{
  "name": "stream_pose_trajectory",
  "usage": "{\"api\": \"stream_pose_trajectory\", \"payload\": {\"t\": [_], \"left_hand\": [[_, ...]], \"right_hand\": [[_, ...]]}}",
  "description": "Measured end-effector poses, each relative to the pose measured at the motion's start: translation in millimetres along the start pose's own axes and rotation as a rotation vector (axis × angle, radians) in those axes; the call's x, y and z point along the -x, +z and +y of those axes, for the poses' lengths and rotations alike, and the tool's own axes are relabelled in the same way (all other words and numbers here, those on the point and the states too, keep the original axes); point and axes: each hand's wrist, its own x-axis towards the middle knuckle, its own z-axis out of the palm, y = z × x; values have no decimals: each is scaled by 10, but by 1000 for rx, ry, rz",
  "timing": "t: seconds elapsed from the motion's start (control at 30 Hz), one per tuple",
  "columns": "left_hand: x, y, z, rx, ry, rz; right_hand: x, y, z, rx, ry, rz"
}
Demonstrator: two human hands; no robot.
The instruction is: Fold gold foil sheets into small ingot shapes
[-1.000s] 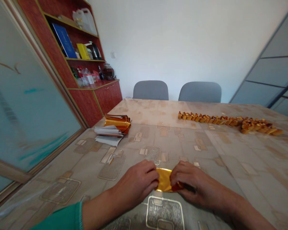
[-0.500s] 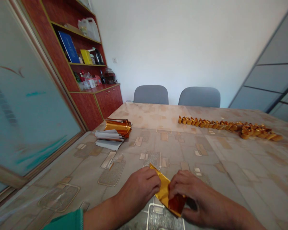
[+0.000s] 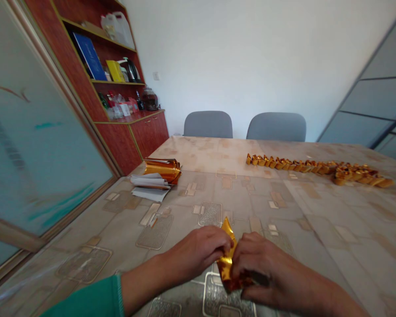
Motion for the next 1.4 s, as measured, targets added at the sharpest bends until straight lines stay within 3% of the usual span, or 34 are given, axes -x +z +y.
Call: {"api": "stream_pose_trajectory", "payload": {"t": [0.17, 0.4, 0.6, 0.73, 0.87, 1.0, 1.13, 1.27, 1.4], "left_hand": [[7, 0, -16, 5, 6, -11], [-19, 4, -25, -2, 123, 12], [-49, 8, 5, -6, 106, 13], [-49, 6, -13, -57, 134, 23], [-23, -25, -12, -94, 74, -32], [-5, -53, -5, -99, 72, -97], [0, -38, -29, -87, 54, -98], [24, -43, 3, -148, 81, -25], [169, -56, 175, -300, 56, 89]], "right_hand": [[-40, 42, 13, -10, -45, 32], [-86, 75, -46, 50, -44, 41], [-94, 222, -10, 42, 43, 183], [-79, 222, 3, -26, -45, 40], [-18, 80, -62, -26, -32, -109], [-27, 14, -84, -72, -45, -62], [-105, 116, -7, -178, -80, 45], [-128, 243, 56, -138, 26, 122], [-94, 265, 32, -98, 125, 164]]}}
